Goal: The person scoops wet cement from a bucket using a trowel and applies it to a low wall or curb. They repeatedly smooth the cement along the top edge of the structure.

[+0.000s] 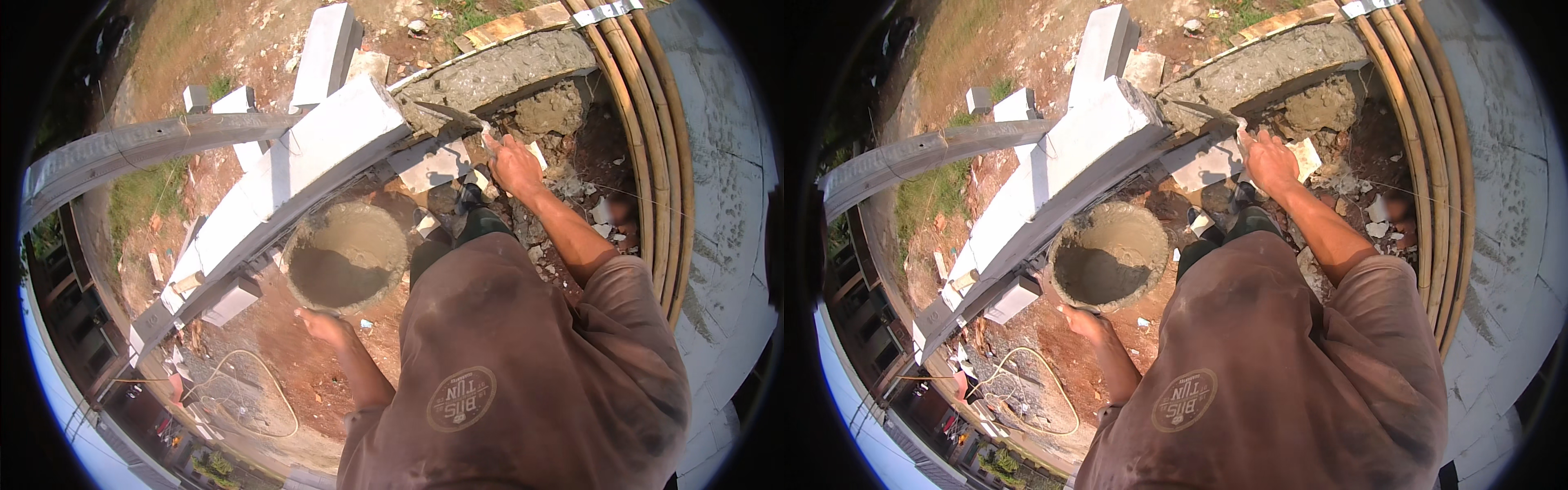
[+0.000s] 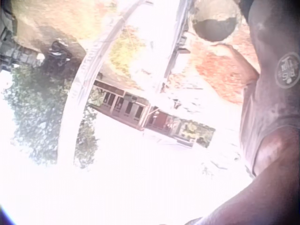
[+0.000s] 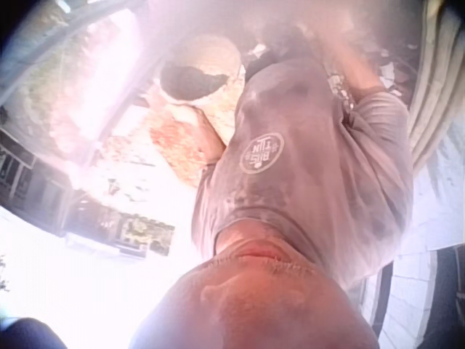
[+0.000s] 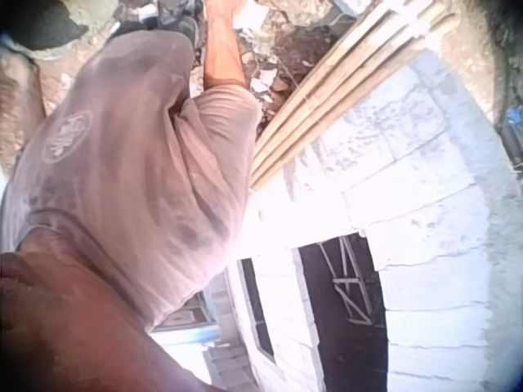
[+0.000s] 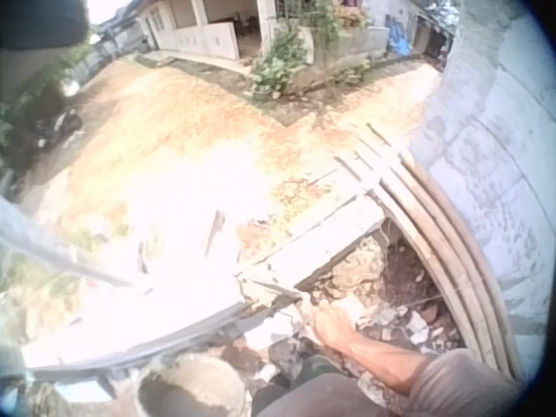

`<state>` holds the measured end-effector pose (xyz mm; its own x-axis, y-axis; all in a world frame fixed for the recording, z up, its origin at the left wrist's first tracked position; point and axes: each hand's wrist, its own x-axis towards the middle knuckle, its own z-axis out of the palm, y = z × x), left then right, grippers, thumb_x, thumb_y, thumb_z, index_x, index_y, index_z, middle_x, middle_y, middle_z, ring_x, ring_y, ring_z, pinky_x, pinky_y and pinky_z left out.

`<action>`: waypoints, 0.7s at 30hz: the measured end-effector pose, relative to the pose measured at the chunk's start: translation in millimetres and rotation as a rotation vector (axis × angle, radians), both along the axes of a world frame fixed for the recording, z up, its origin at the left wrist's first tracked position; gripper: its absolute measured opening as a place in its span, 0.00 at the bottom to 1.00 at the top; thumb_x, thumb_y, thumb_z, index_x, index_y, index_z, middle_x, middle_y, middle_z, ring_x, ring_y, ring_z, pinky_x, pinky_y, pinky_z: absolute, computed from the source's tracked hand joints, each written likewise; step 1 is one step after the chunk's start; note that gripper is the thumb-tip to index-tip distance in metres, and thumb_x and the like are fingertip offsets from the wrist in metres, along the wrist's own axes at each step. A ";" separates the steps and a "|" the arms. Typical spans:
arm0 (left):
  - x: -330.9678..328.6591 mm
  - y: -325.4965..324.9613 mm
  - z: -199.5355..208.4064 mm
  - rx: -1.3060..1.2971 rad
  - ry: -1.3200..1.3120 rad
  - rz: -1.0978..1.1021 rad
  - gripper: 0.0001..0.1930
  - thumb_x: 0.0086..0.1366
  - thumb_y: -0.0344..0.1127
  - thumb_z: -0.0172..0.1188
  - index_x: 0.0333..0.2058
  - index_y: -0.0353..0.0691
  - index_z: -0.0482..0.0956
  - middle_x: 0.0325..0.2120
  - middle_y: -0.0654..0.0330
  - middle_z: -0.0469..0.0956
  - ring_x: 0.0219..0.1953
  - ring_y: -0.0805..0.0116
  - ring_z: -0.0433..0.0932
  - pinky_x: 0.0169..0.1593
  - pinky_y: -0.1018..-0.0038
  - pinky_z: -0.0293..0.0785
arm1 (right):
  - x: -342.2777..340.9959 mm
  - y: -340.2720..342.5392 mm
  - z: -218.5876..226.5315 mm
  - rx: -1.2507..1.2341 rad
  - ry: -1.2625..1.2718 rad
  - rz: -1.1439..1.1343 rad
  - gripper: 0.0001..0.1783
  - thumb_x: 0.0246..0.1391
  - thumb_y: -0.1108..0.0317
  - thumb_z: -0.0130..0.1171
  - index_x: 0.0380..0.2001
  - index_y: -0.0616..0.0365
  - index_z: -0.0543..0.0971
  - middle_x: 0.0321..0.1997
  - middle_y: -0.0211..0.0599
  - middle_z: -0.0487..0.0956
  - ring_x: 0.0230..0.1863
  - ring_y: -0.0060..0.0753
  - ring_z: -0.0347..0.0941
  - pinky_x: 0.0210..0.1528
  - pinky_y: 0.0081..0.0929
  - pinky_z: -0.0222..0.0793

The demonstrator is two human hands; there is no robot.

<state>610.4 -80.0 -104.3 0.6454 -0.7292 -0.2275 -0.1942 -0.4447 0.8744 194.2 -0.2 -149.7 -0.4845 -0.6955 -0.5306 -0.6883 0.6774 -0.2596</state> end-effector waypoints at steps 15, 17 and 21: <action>-12.6 -4.2 -12.5 0.022 0.024 0.010 0.30 0.70 0.51 0.43 0.47 0.20 0.67 0.41 0.51 0.71 0.40 0.64 0.68 0.46 0.68 0.67 | -45.0 -15.0 -9.5 0.023 0.188 0.503 0.28 0.54 0.70 0.48 0.60 0.46 0.65 0.51 0.39 0.71 0.53 0.44 0.68 0.54 0.35 0.66; -9.2 -4.2 -17.1 -0.007 0.026 0.011 0.30 0.70 0.51 0.43 0.45 0.20 0.68 0.38 0.52 0.71 0.38 0.64 0.68 0.44 0.68 0.67 | -54.0 -21.6 -4.3 0.064 0.175 0.488 0.28 0.54 0.70 0.47 0.60 0.46 0.65 0.52 0.40 0.70 0.53 0.45 0.68 0.54 0.35 0.66; -31.6 -4.8 4.9 0.050 0.035 0.034 0.30 0.69 0.52 0.43 0.46 0.20 0.68 0.39 0.51 0.72 0.39 0.63 0.69 0.45 0.67 0.67 | -59.3 -17.5 6.4 0.057 0.160 0.503 0.28 0.54 0.72 0.48 0.60 0.47 0.66 0.51 0.41 0.71 0.54 0.46 0.68 0.54 0.36 0.66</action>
